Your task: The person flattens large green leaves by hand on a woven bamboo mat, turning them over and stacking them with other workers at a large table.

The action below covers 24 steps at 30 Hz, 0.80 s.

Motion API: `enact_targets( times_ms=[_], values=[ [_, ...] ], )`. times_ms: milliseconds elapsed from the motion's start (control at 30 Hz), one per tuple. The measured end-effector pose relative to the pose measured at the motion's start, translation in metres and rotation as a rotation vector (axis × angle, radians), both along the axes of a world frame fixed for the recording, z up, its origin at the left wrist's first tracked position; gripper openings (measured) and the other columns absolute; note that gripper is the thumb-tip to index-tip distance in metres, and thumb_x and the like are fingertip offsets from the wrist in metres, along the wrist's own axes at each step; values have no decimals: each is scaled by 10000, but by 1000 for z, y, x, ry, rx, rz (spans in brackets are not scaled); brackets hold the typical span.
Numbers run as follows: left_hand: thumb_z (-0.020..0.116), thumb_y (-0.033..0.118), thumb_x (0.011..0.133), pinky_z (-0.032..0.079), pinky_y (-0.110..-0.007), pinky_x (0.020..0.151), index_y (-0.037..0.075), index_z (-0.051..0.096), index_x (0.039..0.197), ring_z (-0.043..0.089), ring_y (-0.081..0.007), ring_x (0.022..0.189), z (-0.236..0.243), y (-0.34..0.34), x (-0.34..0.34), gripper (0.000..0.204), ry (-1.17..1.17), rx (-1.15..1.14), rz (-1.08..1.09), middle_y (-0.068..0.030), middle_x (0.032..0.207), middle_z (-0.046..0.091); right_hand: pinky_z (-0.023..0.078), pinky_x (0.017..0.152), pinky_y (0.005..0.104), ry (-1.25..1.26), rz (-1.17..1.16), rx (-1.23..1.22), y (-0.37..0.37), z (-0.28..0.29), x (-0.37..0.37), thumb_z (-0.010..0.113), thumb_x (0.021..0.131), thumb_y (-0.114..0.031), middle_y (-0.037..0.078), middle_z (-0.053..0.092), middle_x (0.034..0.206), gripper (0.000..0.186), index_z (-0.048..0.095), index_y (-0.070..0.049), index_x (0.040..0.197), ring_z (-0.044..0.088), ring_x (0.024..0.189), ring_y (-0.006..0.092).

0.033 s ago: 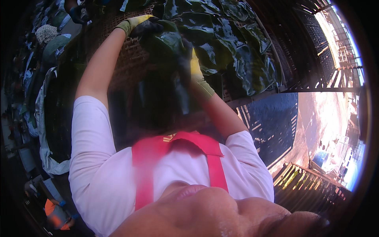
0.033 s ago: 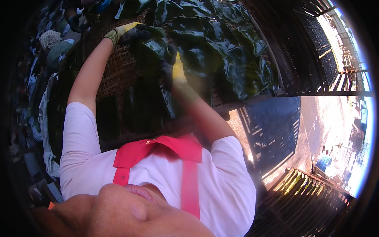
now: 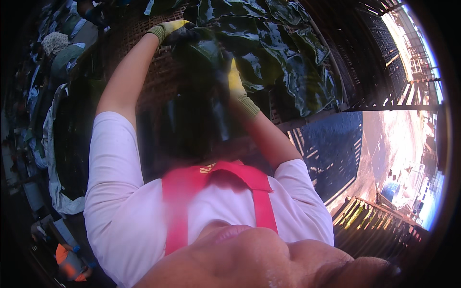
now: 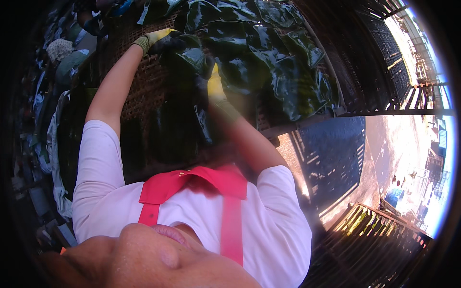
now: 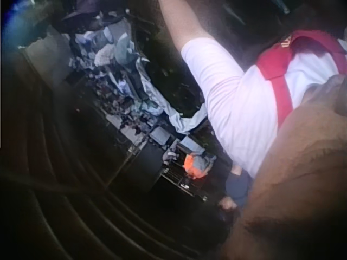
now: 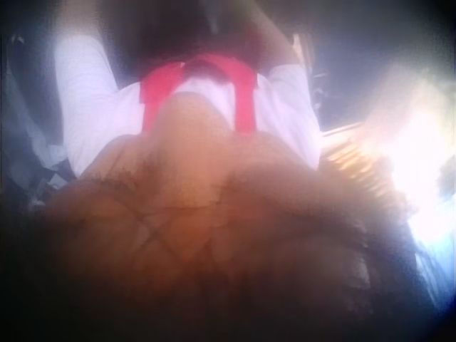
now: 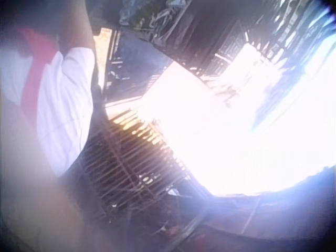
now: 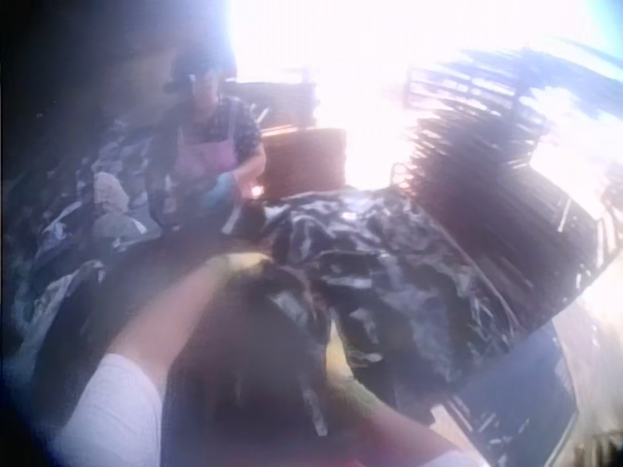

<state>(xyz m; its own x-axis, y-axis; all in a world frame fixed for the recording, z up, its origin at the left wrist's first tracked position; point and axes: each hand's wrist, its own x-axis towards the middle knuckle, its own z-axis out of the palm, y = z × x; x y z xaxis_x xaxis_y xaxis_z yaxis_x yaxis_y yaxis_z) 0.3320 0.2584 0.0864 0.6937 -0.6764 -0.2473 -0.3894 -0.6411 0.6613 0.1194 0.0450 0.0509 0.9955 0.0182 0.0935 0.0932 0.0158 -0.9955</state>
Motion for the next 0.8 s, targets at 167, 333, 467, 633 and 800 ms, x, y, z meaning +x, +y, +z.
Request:
enact_targets(
  times_ms=[167,333,467,633,800],
  values=[
    [686,182,827,478,-297,854,13,602,1138,600,-136,924,-83,-6,27,364,-120,-47,117,-86,1073,666,301,1088,425,23,17,-634,-9,9,-16,593,876,-140,257,316,1441,633,311,-116,1442,321,1334,385],
    [541,160,921,376,-342,1041,91,445,1357,451,-233,1246,-24,10,-72,452,-470,-131,359,-133,1371,463,326,1069,434,-300,118,-934,-14,-14,-28,644,832,-131,232,435,1357,591,421,-112,1379,390,1275,404],
    [526,326,930,308,-387,1117,156,341,1441,294,-315,1381,13,101,-165,570,-440,243,613,-161,1487,318,312,1084,426,-351,223,-889,5,9,-33,648,827,-75,181,458,1363,576,429,-55,1360,396,1287,366],
    [646,494,827,305,-437,1111,148,334,1443,328,-371,1346,-25,274,-221,773,-547,500,898,-191,1472,310,269,1116,424,-389,483,-846,45,7,-25,506,861,-21,210,345,1440,580,358,-78,1419,316,1345,364],
    [496,77,862,269,-457,1121,217,360,1442,281,-337,1385,-27,310,-176,612,-434,912,761,-150,1510,281,181,1153,354,-243,662,-649,133,-9,-4,203,1029,-265,138,300,1496,473,340,-77,1441,229,1404,262]
  ],
)
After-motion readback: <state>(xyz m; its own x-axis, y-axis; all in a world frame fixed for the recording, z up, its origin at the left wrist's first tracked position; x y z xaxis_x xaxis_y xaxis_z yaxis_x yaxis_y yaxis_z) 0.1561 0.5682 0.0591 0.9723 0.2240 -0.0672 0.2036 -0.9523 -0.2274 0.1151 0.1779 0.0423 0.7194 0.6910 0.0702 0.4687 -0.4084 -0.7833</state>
